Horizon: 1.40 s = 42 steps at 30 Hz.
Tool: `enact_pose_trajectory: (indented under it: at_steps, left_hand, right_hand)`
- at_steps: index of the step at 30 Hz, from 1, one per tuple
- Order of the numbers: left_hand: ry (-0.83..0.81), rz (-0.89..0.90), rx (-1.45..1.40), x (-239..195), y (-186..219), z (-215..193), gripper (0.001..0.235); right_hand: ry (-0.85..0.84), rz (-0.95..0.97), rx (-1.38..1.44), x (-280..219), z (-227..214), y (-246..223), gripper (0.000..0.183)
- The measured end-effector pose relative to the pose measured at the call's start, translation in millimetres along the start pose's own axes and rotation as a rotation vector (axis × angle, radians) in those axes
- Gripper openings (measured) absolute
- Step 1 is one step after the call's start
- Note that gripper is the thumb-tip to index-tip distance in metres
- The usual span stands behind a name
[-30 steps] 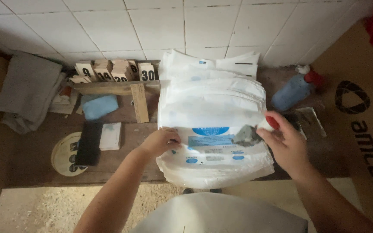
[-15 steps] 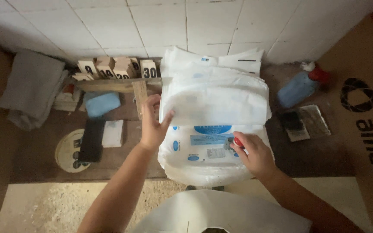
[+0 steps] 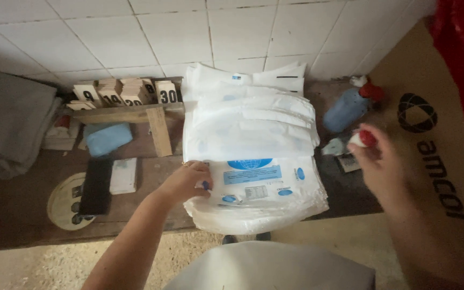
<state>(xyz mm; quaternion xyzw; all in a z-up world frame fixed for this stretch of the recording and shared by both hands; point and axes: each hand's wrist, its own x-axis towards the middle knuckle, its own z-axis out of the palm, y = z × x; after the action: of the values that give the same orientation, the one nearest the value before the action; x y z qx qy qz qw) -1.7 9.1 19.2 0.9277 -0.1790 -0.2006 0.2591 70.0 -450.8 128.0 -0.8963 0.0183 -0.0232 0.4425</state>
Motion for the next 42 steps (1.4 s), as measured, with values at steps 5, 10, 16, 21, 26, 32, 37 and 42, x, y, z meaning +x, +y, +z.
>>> enact_pose_trajectory:
  at_steps: [5,10,16,21,26,32,37,42]
  left_hand:
    - [0.030,-0.127,-0.119,-4.0,20.0,-19.0,0.012]
    - [0.121,-0.301,-0.597,-14.4,48.4,-39.5,0.032]
    - [0.490,-0.340,-0.842,15.0,33.0,-48.9,0.043]
    - [0.846,-0.342,-0.907,4.3,77.9,-71.8,0.067]
    - [0.584,-0.059,-0.521,-6.4,52.0,-37.3,0.038]
    - [-0.001,-0.225,-0.199,-21.9,76.9,-51.2,0.048]
    - [-0.121,-0.206,-0.108,-16.0,76.9,-52.6,0.051]
    - [-0.210,-0.219,0.031,-14.4,84.5,-55.7,0.057]
  right_hand:
    - [-0.054,0.244,-0.299,4.5,-33.5,-41.9,0.052]
    - [0.069,-0.150,-0.267,17.4,-9.3,33.9,0.045]
    - [0.031,-0.176,-0.174,44.1,12.7,68.5,0.046]
    - [-0.007,-0.231,-0.188,48.8,5.5,63.7,0.043]
    - [0.018,-0.273,-0.269,58.8,12.9,90.8,0.044]
    - [0.037,-0.251,-0.029,21.5,2.0,15.8,0.049]
    - [-0.160,-0.273,0.026,-32.2,63.1,3.1,0.053]
    - [-0.177,-0.714,-0.169,-46.1,114.9,31.3,0.054]
